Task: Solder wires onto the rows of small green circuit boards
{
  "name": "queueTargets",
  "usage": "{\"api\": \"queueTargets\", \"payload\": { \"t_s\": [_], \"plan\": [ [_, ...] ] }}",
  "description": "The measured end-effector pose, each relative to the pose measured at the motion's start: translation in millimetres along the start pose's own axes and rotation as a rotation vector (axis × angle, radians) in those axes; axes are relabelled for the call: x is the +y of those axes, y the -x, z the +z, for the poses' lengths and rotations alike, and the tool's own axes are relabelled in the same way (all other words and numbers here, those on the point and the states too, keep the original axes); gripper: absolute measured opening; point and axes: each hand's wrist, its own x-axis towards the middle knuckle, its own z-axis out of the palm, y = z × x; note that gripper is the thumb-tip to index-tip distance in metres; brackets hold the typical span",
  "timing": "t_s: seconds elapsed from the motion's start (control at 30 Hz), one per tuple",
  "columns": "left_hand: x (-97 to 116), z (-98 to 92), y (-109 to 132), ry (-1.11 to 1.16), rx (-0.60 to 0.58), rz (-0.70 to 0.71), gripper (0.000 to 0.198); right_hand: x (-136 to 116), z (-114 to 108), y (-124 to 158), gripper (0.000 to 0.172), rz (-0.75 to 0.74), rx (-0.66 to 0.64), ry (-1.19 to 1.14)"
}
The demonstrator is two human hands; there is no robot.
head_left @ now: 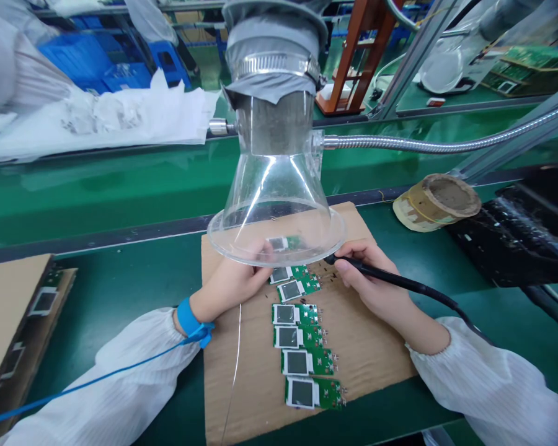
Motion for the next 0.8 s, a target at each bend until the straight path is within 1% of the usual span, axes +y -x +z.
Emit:
{"api": "queueTargets", "payload": {
  "t_s": [0.23,0.33,0.4,0.47,0.53,0.63,0.67,0.73,0.8],
  "plan": [
    [-1.5,-0.5,1.0,0.048,-0.006,-0.009,0.007,1.2,-0.4,1.2,0.025,-0.005,-0.004,0.021],
    [-1.3,-1.6,0.7,0.06,-0.018,-0.011,0.008,1.2,-0.4,1.1,0.024,-0.024,0.042,0.015],
    [-1.1,-2.3,0.8,0.078,-0.032,-0.011,0.007,0.8,-0.3,0.0,0.024,-0.039,0.082,-0.019],
    [-1.4,-2.8,1.6,0.111,-0.044,-0.005,0.007,0.1,-0.1,-1.7,0.023,-0.032,0.095,-0.071],
    [-2.0,-3.1,2.9,0.166,-0.015,-0.001,0.007,-0.8,0.2,-3.2,0.023,-0.01,0.084,-0.111],
    [-2.7,-4.4,4.5,0.303,0.086,-0.038,0.005,-2.1,0.5,-4.1,0.024,-0.005,0.082,-0.131],
    [-2.7,-5.4,4.7,0.363,0.077,-0.059,0.005,-2.5,0.5,-4.1,0.025,-0.009,0.087,-0.133],
    [-2.2,-8.0,4.1,0.476,-0.027,-0.095,0.008,-3.2,0.4,-3.9,0.024,-0.018,0.093,-0.136],
    [-1.6,-10.5,2.9,0.532,-0.12,-0.125,0.012,-3.5,0.1,-3.7,0.024,-0.025,0.09,-0.131]
  ]
}}
